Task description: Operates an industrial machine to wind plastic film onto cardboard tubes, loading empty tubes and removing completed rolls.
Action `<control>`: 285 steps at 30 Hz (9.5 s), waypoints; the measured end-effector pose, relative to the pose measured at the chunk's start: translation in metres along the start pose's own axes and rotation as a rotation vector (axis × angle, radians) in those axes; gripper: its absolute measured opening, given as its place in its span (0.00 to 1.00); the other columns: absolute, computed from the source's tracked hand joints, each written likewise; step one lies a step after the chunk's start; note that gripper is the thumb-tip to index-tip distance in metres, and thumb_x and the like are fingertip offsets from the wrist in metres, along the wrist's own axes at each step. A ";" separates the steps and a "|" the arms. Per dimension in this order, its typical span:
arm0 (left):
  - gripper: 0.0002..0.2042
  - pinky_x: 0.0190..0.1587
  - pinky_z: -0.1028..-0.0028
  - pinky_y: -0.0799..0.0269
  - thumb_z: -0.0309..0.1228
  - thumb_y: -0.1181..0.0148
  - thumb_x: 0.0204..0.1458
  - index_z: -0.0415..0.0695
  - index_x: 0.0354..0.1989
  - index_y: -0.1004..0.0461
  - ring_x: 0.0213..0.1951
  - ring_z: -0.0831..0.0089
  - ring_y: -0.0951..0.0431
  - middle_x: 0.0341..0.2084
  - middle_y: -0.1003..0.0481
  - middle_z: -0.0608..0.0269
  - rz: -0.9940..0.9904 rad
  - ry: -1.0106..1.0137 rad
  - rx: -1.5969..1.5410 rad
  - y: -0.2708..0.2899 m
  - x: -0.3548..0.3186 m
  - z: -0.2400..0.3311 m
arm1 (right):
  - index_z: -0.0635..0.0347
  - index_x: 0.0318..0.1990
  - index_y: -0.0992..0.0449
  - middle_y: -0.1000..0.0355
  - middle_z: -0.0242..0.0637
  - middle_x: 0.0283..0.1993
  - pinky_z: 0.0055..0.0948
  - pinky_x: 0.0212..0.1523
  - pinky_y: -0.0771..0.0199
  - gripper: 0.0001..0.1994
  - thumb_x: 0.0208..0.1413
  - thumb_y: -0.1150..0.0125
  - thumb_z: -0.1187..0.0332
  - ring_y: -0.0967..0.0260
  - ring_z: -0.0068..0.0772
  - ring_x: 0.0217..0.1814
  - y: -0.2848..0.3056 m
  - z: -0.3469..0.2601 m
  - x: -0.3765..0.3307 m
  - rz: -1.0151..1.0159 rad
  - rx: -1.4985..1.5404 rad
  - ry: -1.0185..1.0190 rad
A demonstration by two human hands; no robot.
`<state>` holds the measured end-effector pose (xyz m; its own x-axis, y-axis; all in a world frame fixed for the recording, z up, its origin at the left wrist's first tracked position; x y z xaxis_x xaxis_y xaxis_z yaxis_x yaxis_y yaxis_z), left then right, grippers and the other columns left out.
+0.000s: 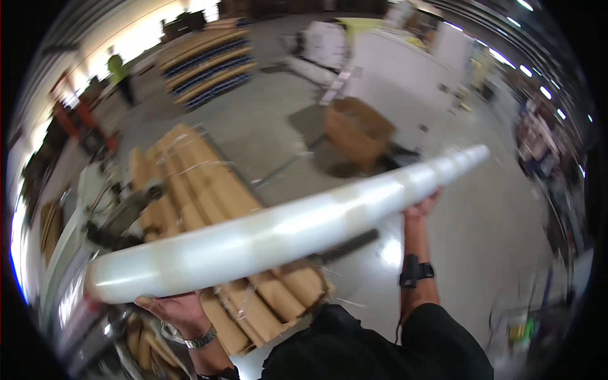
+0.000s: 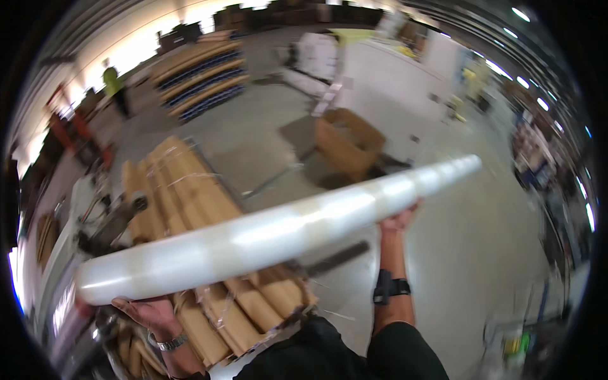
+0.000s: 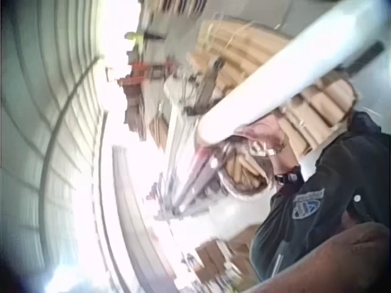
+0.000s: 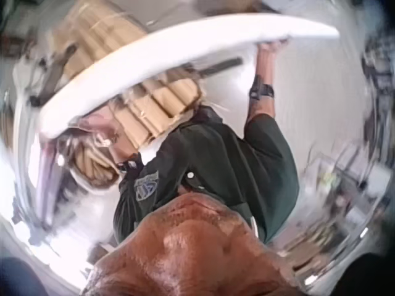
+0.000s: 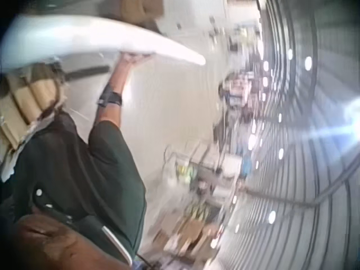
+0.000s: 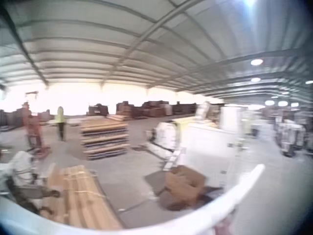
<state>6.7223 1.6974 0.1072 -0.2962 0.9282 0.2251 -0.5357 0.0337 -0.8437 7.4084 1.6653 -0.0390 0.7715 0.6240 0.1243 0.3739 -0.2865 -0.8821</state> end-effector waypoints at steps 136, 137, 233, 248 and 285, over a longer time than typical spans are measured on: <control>0.43 0.52 0.59 0.30 0.42 0.28 0.33 0.41 0.60 0.41 0.52 0.47 0.29 0.50 0.30 0.42 0.479 0.273 1.762 0.356 -0.199 0.120 | 0.70 0.52 0.31 0.27 0.43 0.43 0.29 0.40 0.25 0.21 0.50 0.37 0.72 0.26 0.35 0.43 0.082 -0.002 -0.471 -0.669 -1.457 -0.922; 0.43 0.52 0.60 0.30 0.41 0.27 0.33 0.42 0.60 0.41 0.52 0.48 0.28 0.50 0.30 0.43 0.459 0.288 1.685 0.353 -0.199 0.123 | 0.68 0.52 0.31 0.27 0.42 0.44 0.27 0.43 0.25 0.21 0.50 0.36 0.73 0.27 0.32 0.45 0.043 0.034 -0.473 -0.877 -1.377 -0.881; 0.15 0.50 0.66 0.31 0.36 0.41 0.56 0.47 0.49 0.34 0.46 0.72 0.26 0.42 0.28 0.67 0.493 -0.073 0.039 0.213 -0.003 0.157 | 0.56 0.60 0.36 0.31 0.38 0.56 0.49 0.52 0.29 0.30 0.58 0.49 0.43 0.32 0.42 0.57 -0.179 0.252 -0.196 -0.093 -0.375 -0.534; 0.23 0.51 0.70 0.29 0.29 0.37 0.52 0.39 0.54 0.38 0.48 0.73 0.27 0.46 0.29 0.61 0.631 -0.121 0.101 0.257 -0.012 0.256 | 0.59 0.60 0.42 0.32 0.42 0.55 0.45 0.48 0.24 0.28 0.54 0.38 0.63 0.29 0.37 0.49 -0.167 0.316 -0.060 -0.694 -0.995 -0.072; 0.44 0.57 0.68 0.34 0.36 0.29 0.42 0.37 0.66 0.49 0.55 0.66 0.30 0.56 0.34 0.53 -0.022 0.528 1.169 0.350 -0.121 0.457 | 0.55 0.58 0.35 0.33 0.42 0.52 0.46 0.61 0.40 0.35 0.38 0.30 0.59 0.38 0.44 0.59 -0.427 0.418 -0.932 -2.642 -0.902 0.062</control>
<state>6.2086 1.4277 0.0074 -0.0746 0.9742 -0.2130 -0.9884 -0.0439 0.1453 6.3145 1.5101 0.0315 -0.9963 0.0622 -0.0595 -0.0339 0.3526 0.9352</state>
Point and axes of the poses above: each hand's wrist, its own x-axis towards the middle knuckle, its own y-axis out of the back of the hand, z = x × y, the point moved 10 cm from there along x, towards the middle knuckle
